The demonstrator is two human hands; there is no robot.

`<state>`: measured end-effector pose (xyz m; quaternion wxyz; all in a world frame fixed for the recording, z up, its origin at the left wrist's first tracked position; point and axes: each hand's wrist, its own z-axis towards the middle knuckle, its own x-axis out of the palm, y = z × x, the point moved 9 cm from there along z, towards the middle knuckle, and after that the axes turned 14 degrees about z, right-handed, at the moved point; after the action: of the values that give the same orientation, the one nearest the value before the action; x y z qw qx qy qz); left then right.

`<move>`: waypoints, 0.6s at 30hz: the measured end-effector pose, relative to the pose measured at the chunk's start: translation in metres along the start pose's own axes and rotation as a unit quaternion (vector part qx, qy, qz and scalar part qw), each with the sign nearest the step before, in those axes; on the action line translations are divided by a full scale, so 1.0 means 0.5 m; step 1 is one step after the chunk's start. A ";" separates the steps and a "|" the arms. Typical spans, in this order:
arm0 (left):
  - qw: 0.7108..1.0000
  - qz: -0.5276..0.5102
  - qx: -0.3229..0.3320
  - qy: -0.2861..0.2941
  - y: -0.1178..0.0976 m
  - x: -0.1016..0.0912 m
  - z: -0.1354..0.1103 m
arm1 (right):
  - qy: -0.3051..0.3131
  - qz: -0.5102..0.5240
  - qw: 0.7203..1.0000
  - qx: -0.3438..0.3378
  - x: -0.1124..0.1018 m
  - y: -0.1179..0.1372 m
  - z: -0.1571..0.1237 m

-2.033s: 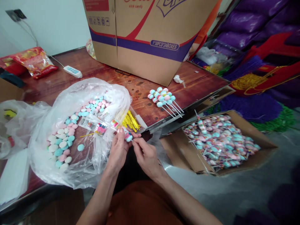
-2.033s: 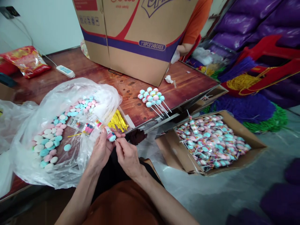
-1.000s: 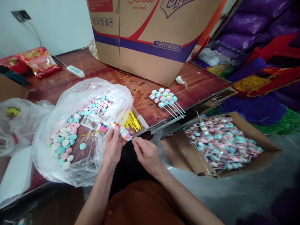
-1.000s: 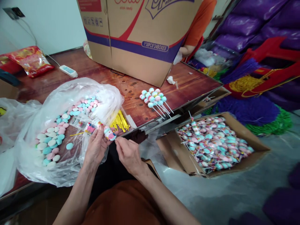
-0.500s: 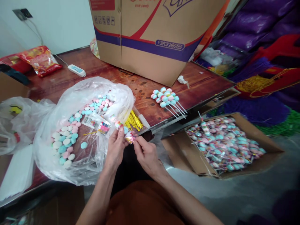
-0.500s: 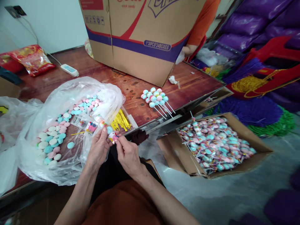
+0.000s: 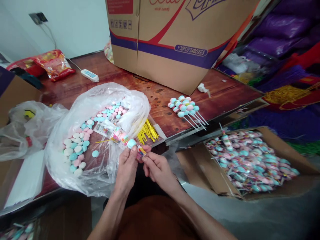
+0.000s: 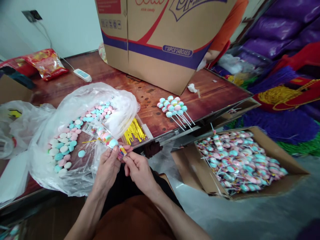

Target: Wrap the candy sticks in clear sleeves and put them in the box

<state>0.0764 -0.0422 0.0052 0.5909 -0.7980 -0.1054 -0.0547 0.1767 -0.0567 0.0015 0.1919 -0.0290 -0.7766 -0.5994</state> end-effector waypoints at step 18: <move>0.984 -0.103 0.080 -0.118 -0.068 -0.115 -0.023 | -0.029 -0.515 0.849 -0.115 0.025 0.118 0.097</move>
<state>0.0133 -0.0494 0.0280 0.6276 -0.7337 -0.2600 -0.0116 0.1687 0.0035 0.0500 -0.1713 0.3356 -0.6108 -0.6964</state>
